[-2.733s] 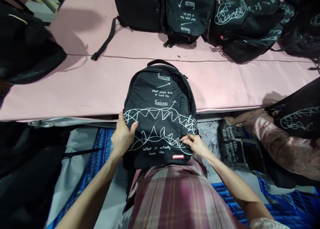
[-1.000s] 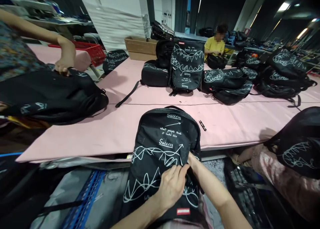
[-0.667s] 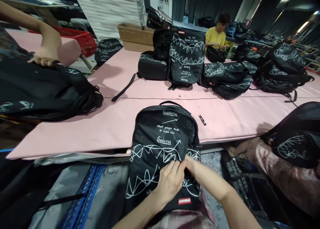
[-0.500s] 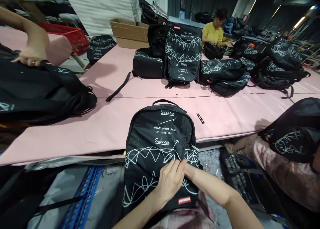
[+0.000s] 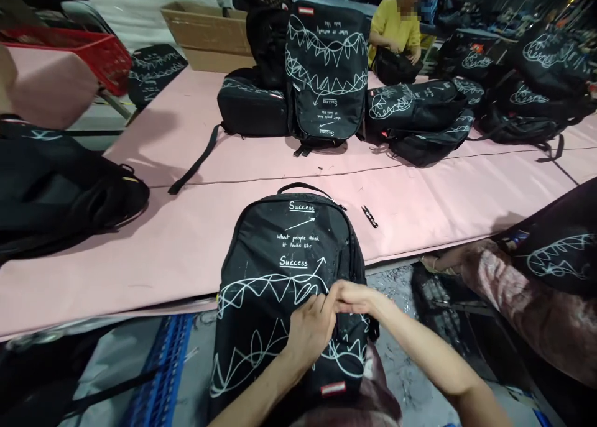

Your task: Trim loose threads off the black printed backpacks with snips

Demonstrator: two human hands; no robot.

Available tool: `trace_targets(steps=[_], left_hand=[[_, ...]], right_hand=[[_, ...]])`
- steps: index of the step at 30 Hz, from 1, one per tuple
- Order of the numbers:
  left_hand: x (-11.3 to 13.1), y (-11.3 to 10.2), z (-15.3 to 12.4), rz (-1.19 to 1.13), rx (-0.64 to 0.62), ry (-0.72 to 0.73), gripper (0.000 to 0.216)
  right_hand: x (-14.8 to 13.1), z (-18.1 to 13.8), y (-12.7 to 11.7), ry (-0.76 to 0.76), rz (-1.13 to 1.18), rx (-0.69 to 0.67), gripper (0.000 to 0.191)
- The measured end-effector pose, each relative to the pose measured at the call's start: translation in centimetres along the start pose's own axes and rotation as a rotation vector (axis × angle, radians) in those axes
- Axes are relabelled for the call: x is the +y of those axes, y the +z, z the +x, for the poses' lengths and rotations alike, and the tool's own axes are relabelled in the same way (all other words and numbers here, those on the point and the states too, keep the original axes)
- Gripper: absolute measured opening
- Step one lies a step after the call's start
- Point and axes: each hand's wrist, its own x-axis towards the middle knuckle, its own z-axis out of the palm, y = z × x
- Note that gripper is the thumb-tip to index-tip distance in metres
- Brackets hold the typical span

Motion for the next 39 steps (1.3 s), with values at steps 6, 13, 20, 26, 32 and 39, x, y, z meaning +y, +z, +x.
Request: trace_targets(steps=[6, 13, 20, 26, 32, 39], left_hand=[[0.1, 1.1, 1.3, 0.06, 0.034, 0.031, 0.036], [0.3, 0.9, 1.2, 0.091, -0.007, 0.012, 0.04], [0.2, 0.9, 1.0, 0.081, -0.035, -0.006, 0.039], [0.3, 0.7, 0.9, 0.069, -0.126, -0.04, 0.041], [0.4, 0.2, 0.6, 0.033, -0.158, -0.051, 0.042], [0.5, -0.1, 0.3, 0.027, -0.157, -0.055, 0.042]], right_hand=[[-7.3, -1.2, -11.7, -0.39, -0.774, 0.914, 0.041], [-9.1, 4.1, -16.0, -0.363, -0.928, 1.126, 0.031], [-7.3, -0.1, -13.5, -0.396, -0.852, 0.884, 0.029], [-3.2, -4.8, -5.3, -0.528, -0.805, 0.524, 0.031], [-2.9, -5.4, -1.1, -0.506, -1.223, 0.78, 0.031], [-3.2, -5.1, -0.7, -0.567, -1.555, 0.796, 0.021]])
